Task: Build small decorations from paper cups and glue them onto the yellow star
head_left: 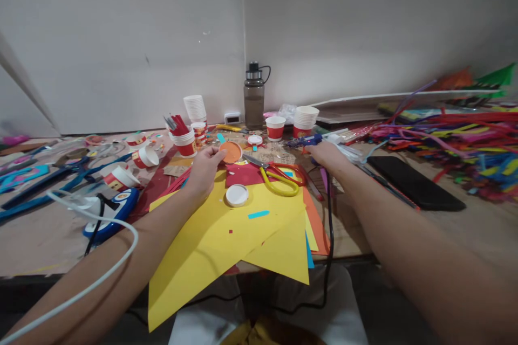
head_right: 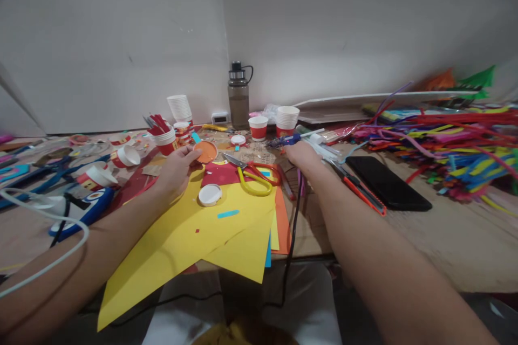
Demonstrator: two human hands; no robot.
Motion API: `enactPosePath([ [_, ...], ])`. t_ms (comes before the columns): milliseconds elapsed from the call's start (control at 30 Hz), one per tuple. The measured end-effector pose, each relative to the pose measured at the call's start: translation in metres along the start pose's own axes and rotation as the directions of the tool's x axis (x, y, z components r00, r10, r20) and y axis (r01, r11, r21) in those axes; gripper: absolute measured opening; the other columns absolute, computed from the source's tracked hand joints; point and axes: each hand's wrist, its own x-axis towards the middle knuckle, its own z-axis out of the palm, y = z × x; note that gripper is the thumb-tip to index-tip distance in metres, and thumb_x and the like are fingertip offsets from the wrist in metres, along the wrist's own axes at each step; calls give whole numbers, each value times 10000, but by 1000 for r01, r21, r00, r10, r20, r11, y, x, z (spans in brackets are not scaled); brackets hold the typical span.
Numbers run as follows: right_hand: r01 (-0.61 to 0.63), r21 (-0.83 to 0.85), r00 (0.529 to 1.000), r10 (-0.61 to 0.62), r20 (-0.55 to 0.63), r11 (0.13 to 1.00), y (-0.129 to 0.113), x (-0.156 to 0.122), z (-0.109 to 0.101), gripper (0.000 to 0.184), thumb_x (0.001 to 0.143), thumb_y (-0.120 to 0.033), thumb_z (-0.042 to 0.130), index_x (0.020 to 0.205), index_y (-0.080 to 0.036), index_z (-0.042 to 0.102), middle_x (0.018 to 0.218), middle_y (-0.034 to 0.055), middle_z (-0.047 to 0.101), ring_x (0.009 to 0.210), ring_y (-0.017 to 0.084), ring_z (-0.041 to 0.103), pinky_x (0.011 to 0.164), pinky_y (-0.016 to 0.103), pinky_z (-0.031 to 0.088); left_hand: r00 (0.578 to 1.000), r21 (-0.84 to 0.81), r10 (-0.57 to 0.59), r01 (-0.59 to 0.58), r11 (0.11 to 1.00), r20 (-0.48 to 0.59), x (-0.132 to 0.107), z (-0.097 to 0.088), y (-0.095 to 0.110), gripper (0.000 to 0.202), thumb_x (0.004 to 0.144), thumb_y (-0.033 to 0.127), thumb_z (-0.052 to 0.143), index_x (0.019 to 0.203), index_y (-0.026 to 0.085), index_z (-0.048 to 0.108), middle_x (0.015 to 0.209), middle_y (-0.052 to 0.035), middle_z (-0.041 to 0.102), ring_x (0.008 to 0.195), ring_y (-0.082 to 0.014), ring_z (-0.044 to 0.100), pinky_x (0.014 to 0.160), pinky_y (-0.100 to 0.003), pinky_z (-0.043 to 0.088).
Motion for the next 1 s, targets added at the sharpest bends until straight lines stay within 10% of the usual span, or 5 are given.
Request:
enactPosePath([
  [400,19,-417,985,-87,-146,909,-12,-26,-10,500,856,-489,505,1064,-65,670,1165,264,603,1156,414,510,965,591,285,999,-50,-51,52,997,6,1,-1,0,262,611,301,739,683,153,536,627,19,581,554,-81,544,522,-196,417],
  [500,276,-268,937,-320,-139,923,-31,-51,-17,325,852,-403,541,971,-137,684,1080,184,642,1025,323,576,876,467,393,998,-67,-65,65,996,5,2,-1,-1,256,616,297,736,698,155,539,635,18,586,543,-77,532,517,-198,421],
  [600,617,137,744,-632,216,775,-50,-84,-16,199,851,-325,546,873,-181,682,868,63,683,754,172,605,678,273,429,998,-72,-57,57,996,0,3,-1,-2,240,623,284,729,700,154,542,631,22,577,536,-71,517,520,-199,425],
  [733,750,251,474,-762,441,612,-60,-114,-7,152,759,-286,669,877,-193,687,913,41,681,768,150,590,641,233,400,999,-56,-48,49,997,11,3,-2,-3,233,645,292,721,707,153,545,644,16,580,553,-78,537,524,-198,428],
  [1000,775,167,437,-708,554,609,-58,-122,0,70,753,-224,624,793,-183,663,831,33,676,731,149,573,601,237,364,999,-57,-28,30,998,32,0,0,-2,252,652,296,730,693,159,523,640,19,581,553,-77,545,529,-193,419],
])
